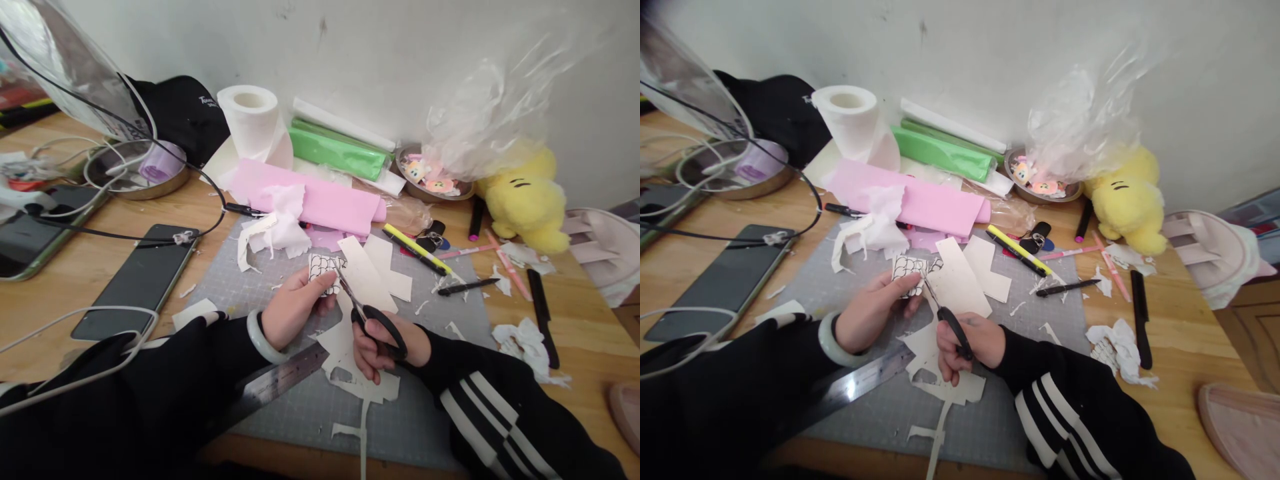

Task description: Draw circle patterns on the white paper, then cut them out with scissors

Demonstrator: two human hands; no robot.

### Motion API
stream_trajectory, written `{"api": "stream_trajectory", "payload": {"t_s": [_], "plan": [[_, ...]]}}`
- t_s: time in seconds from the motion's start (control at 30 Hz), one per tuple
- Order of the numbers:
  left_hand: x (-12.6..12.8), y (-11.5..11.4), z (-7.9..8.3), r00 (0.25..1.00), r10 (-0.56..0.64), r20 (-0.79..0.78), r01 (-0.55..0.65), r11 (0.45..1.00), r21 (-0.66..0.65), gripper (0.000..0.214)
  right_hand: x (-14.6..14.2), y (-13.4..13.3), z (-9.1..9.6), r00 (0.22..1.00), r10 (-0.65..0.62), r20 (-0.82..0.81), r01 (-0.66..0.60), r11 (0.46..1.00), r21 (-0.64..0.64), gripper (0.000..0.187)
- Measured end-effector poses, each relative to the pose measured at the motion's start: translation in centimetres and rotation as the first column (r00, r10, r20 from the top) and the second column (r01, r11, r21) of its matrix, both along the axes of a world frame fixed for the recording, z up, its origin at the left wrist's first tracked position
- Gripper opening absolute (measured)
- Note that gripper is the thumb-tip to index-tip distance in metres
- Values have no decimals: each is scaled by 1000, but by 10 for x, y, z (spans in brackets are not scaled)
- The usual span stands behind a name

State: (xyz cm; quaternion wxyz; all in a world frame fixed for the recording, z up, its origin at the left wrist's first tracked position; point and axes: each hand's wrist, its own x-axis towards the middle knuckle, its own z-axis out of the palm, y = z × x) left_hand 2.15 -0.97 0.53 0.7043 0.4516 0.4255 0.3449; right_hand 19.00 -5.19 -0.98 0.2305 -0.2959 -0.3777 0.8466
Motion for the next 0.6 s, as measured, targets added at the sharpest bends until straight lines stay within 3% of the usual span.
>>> {"api": "stream_trajectory", "payload": {"t_s": [0.6], "plan": [[0,0,-1,998,-39,-44,40,998,38,34,1,-1,1,1000,-17,-2,17,1000,-1,51]]}}
